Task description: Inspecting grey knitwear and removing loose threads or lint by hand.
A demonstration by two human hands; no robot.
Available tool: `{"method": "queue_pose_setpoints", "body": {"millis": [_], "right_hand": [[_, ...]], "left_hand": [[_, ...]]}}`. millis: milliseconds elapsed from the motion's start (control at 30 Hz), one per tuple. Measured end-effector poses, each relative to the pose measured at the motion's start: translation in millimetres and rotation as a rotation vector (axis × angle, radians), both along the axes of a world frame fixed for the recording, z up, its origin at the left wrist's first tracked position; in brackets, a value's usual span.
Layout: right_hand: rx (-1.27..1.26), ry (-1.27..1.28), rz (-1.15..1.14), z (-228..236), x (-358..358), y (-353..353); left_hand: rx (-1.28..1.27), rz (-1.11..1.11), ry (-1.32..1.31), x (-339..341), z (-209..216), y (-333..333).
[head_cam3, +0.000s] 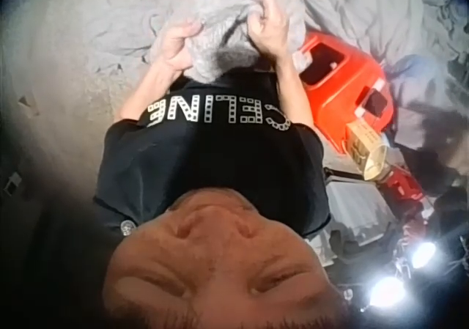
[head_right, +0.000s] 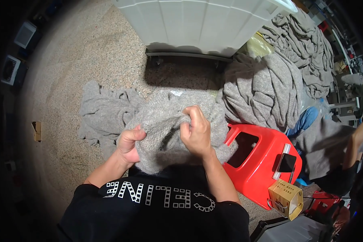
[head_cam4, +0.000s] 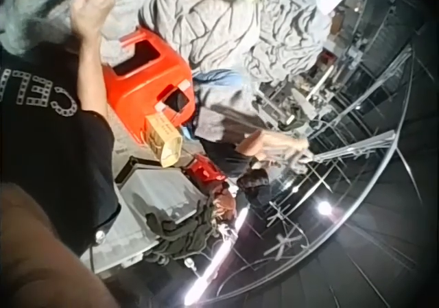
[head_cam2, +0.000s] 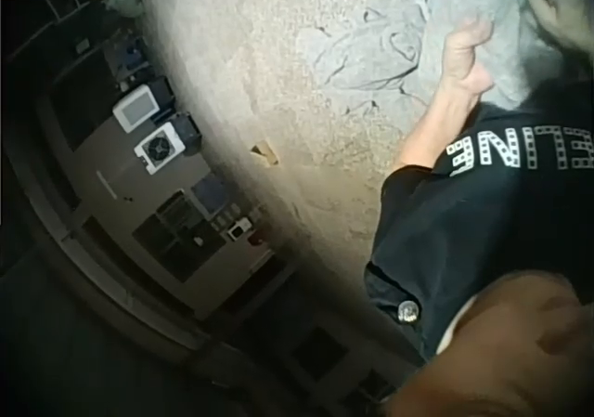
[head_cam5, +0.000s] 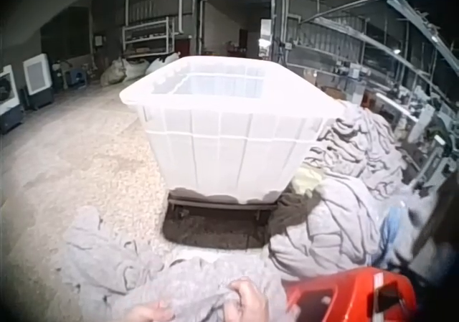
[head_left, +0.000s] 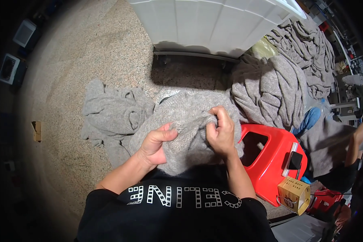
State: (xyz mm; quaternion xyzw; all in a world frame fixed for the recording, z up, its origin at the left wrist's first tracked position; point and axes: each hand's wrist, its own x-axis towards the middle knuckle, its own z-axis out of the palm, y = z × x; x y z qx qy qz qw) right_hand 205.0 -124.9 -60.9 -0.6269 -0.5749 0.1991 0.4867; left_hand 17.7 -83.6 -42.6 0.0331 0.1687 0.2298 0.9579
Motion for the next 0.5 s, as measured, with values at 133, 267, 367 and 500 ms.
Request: {"method": "queue_pose_setpoints", "body": {"millis": [133, 267, 367, 500], "right_hand": [[-0.008, 0.028, 0.008, -7.1, -2.1, 3.4], [-0.031, 0.031, 0.001, -11.7, -2.9, 1.4], [-0.044, 0.024, -0.045, -13.6, -0.2, -0.6], [-0.004, 0.000, -0.064, -14.2, 4.7, -0.7]], "left_hand": [[-0.005, 0.045, -0.024, 2.9, -3.6, -0.8], [-0.038, 0.074, 0.023, 2.6, -1.3, 2.2], [0.004, 0.065, 0.138, 1.5, 0.0, 6.8], [0.018, 0.055, 0.183, -2.1, -0.3, 11.9]]}}
